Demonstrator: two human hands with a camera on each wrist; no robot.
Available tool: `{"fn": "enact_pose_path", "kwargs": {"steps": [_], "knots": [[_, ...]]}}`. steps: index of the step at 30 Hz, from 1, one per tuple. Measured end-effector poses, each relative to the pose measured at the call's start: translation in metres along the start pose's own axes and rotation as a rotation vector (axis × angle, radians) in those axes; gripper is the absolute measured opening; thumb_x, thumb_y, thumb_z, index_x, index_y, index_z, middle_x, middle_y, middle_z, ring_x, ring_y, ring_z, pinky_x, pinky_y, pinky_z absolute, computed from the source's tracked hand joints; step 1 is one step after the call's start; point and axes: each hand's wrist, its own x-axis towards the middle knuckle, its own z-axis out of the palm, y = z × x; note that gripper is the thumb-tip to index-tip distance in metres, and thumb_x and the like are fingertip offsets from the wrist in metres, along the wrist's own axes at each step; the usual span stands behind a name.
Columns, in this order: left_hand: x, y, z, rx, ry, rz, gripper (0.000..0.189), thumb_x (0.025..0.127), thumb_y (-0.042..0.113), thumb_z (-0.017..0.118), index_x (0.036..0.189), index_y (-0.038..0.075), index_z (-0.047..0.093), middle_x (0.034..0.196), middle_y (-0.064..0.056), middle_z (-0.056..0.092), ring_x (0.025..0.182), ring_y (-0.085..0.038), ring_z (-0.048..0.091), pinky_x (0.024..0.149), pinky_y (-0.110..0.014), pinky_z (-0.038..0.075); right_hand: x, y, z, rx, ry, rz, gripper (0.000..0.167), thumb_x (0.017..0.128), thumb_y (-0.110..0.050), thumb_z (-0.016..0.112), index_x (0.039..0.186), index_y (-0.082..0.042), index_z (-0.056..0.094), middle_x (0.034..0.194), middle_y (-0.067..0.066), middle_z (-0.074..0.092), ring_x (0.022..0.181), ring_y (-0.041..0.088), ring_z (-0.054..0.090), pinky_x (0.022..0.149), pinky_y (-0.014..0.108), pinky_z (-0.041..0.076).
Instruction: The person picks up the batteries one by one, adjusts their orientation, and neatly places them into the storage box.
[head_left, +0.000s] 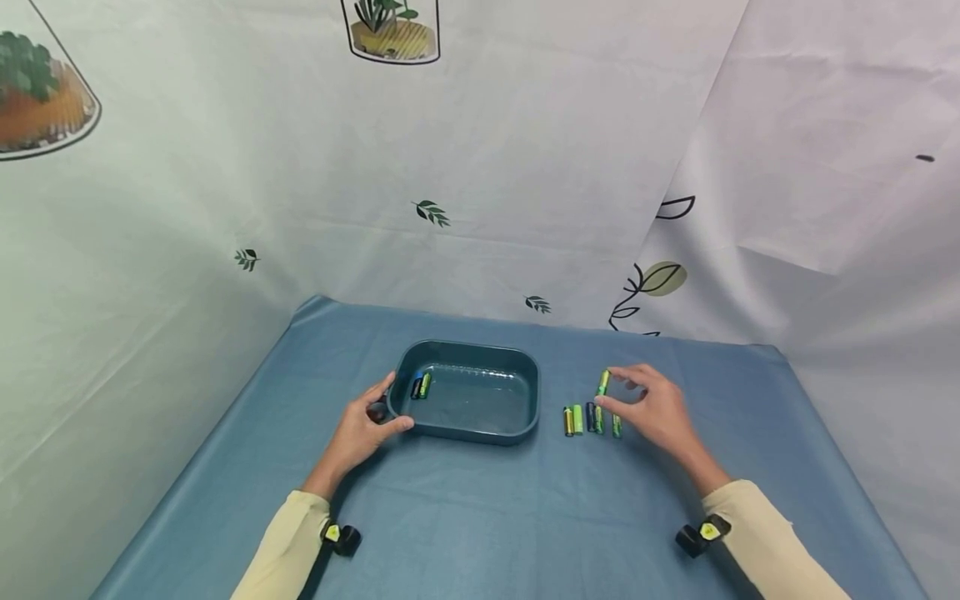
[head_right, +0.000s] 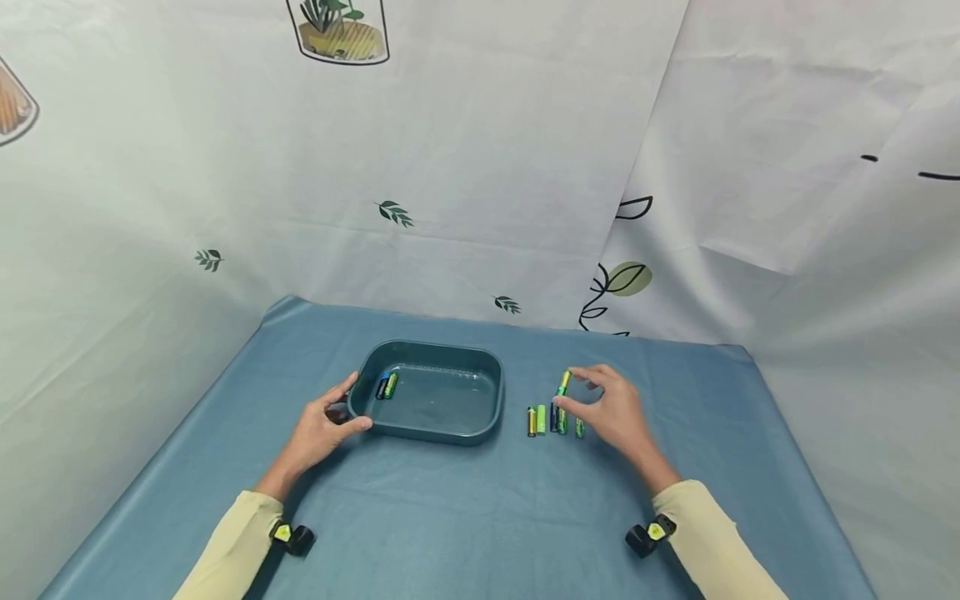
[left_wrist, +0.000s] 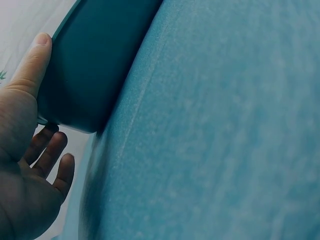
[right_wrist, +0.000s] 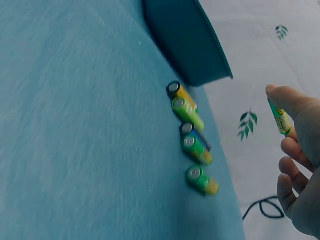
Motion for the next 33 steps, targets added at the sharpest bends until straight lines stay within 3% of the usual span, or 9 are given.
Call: {"fn": "enact_pose_path", "kwargs": {"steps": [11, 21, 33], "knots": [[0.001, -0.001, 0.000, -0.015, -0.003, -0.014, 0.091, 0.085, 0.031, 0.085, 0.160, 0.015, 0.036, 0.160, -0.022, 0.038, 0.120, -0.038, 0.062, 0.088, -0.047, 0.054, 0.017, -0.025, 0.019, 0.072, 0.007, -0.040, 0.057, 0.083, -0.042, 0.086, 0.131, -0.016, 0.072, 0.118, 0.004, 0.067, 0.096, 0.024, 0.065, 0.076, 0.042, 0.053], [0.001, 0.000, 0.000, -0.034, -0.007, -0.029, 0.090, 0.086, 0.031, 0.084, 0.160, 0.015, 0.036, 0.161, -0.021, 0.037, 0.120, -0.039, 0.061, 0.089, -0.047, 0.053, 0.035, -0.048, 0.036, 0.134, 0.003, -0.098, 0.054, 0.082, -0.042, 0.087, 0.129, -0.018, 0.073, 0.115, 0.002, 0.067, 0.096, 0.028, 0.066, 0.075, 0.041, 0.053], [0.000, 0.001, -0.001, -0.027, -0.007, -0.031, 0.090, 0.086, 0.030, 0.084, 0.161, 0.015, 0.036, 0.162, -0.021, 0.035, 0.119, -0.039, 0.062, 0.089, -0.047, 0.054, 0.056, -0.074, 0.054, 0.200, -0.068, -0.108, 0.055, 0.083, -0.042, 0.086, 0.130, -0.018, 0.072, 0.120, 0.003, 0.066, 0.099, 0.030, 0.065, 0.076, 0.040, 0.052]]}}
